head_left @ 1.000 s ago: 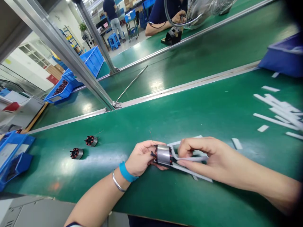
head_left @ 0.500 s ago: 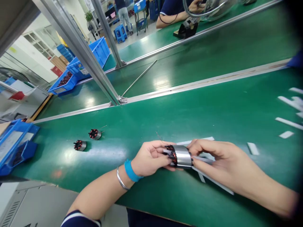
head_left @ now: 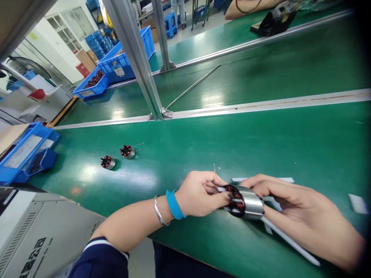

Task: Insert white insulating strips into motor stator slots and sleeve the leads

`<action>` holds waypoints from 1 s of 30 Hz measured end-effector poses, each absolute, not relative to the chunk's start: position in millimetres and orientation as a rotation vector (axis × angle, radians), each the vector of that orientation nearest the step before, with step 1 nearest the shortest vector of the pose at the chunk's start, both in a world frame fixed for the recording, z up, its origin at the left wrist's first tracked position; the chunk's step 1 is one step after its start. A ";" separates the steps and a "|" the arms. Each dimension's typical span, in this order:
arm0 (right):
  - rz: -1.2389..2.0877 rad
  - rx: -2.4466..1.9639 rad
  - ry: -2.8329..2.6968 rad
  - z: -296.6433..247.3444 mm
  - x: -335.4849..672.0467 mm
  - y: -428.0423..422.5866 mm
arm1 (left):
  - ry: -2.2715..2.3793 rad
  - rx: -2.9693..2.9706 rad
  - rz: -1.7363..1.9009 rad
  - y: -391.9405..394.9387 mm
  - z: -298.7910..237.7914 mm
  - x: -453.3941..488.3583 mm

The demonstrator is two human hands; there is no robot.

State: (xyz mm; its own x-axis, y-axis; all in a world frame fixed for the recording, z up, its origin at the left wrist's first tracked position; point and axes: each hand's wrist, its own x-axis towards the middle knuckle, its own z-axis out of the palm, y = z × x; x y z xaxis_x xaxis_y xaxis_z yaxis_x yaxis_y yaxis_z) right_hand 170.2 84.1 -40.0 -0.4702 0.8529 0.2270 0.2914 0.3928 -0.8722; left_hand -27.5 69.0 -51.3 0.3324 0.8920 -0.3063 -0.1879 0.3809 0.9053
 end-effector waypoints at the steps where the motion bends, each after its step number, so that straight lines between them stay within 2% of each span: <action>1: 1.065 -0.977 -1.943 -36.4 168.7 84.7 | 0.962 0.885 0.830 69.3 -50.8 -27.6; 9: 1.444 -0.969 -1.806 -21.3 176.3 97.9 | 0.906 0.877 0.783 76.9 -39.0 -38.7; 15: 0.672 -1.004 -2.185 -41.7 212.9 118.4 | 0.954 0.997 0.974 95.3 -12.6 -60.6; 21: 0.400 -1.025 -2.396 -60.2 195.3 125.5 | 0.969 1.011 0.824 98.9 -27.2 -64.9; 24: 0.515 -0.982 -2.215 -47.2 190.6 126.6 | 1.001 1.187 0.876 100.2 -34.6 -63.3; 30: 1.212 -0.847 -1.996 -9.1 192.9 104.4 | 1.016 1.260 0.803 92.2 -25.4 -53.5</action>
State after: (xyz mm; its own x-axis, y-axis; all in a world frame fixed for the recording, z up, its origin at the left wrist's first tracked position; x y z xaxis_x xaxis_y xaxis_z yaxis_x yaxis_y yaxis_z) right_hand 192.9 104.4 -9.1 -0.5834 0.7889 0.1930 0.1926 0.3653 -0.9108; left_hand -53.5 92.2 -25.4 0.3662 0.9158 -0.1648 0.0518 0.1567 0.9863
